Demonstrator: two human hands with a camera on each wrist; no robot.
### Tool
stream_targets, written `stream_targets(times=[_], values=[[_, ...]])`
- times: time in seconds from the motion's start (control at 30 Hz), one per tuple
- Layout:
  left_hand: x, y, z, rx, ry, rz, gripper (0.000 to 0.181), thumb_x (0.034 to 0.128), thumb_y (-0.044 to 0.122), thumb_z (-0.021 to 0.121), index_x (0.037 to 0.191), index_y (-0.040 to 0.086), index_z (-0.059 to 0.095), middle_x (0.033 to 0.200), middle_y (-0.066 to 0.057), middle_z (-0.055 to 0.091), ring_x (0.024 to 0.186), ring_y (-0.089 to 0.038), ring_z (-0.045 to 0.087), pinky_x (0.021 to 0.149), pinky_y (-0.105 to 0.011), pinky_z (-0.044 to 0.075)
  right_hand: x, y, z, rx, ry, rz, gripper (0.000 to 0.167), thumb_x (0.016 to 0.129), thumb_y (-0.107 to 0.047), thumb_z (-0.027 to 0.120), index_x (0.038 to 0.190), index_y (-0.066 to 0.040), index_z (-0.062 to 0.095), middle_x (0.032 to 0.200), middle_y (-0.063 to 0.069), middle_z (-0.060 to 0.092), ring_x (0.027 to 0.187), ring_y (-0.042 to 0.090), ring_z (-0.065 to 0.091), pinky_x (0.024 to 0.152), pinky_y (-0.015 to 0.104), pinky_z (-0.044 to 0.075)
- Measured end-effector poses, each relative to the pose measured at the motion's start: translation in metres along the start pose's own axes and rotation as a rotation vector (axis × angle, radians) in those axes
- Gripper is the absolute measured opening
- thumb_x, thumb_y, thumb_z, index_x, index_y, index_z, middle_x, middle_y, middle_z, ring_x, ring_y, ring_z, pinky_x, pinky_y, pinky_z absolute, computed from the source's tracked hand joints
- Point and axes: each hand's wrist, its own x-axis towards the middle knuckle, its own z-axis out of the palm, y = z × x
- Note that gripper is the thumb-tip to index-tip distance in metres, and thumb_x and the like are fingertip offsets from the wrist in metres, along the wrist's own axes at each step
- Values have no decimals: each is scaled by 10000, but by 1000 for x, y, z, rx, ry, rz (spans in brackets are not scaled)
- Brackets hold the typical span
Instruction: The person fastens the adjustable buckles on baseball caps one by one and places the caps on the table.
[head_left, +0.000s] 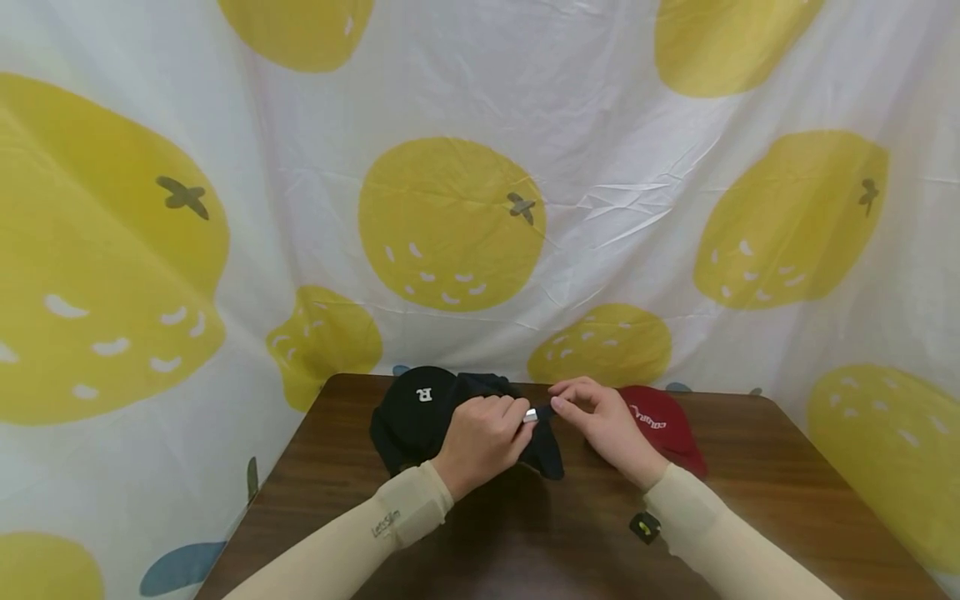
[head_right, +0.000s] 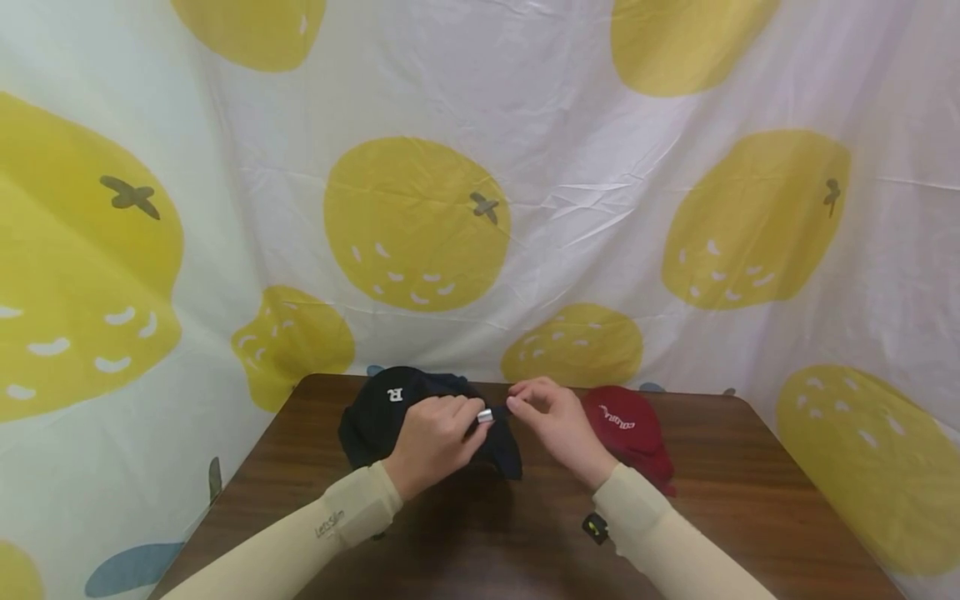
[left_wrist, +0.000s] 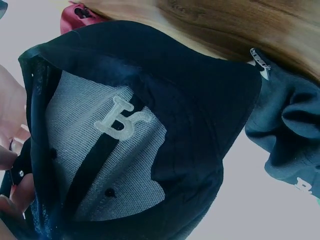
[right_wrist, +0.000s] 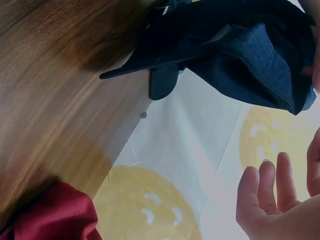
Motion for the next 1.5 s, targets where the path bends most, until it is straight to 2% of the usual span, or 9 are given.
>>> stream_targets(times=[0.47,0.7,0.8,0.93,1.13,1.27,1.4,1.5], values=[[-2,-1,0,-9,8,-5,194,920,279,708,969,93,692,755,22,634,577,-83,515,543,-215,459,1,0,-1,-40,9,-38,150,974,-160,679,955,-19,728,1232,197,635,1158,304,569,986,541,423],[-5,-3,-2,-30,-12,-14,194,916,279,718,971,96,687,737,26,618,574,-79,499,557,-199,464,15,44,3,-56,36,-71,155,957,-315,706,913,-172,744,1211,74,657,1150,222,575,995,545,409],[-8,-3,-1,-60,-26,-37,189,914,274,720,969,99,679,720,31,613,567,-76,498,555,-202,468,15,44,5,-41,32,-58,171,954,-330,707,915,-168,745,1211,67,659,1157,226,572,1010,555,392],[-10,-2,-3,-139,-26,-116,221,898,309,758,913,123,641,655,58,564,529,-53,467,511,-200,422,13,34,9,-4,5,-20,183,966,-286,696,938,-113,746,1224,108,656,1178,269,563,1030,595,358],[-7,3,-10,-257,-4,-305,278,881,392,783,876,162,627,564,112,471,453,2,355,430,-179,290,7,11,12,24,-15,2,129,978,-213,678,952,-102,739,1201,97,661,1176,293,564,1037,616,361],[-3,6,-16,-359,-43,-453,243,869,389,796,910,185,670,610,131,543,441,21,354,428,-197,303,10,25,17,54,-11,-9,146,977,-252,682,944,-121,739,1211,107,663,1183,283,560,1058,630,333],[1,8,-21,-429,-86,-601,264,828,360,839,1004,212,709,722,134,615,475,10,420,501,-241,371,12,38,21,66,-18,-20,191,963,-315,695,932,-132,741,1197,59,669,1177,243,564,1052,604,354],[4,10,-22,-434,-113,-655,325,817,304,854,1104,238,717,724,129,585,498,-14,438,529,-267,379,13,40,22,61,-40,-25,223,957,-336,699,931,-119,742,1183,32,670,1166,221,565,1024,561,391]])
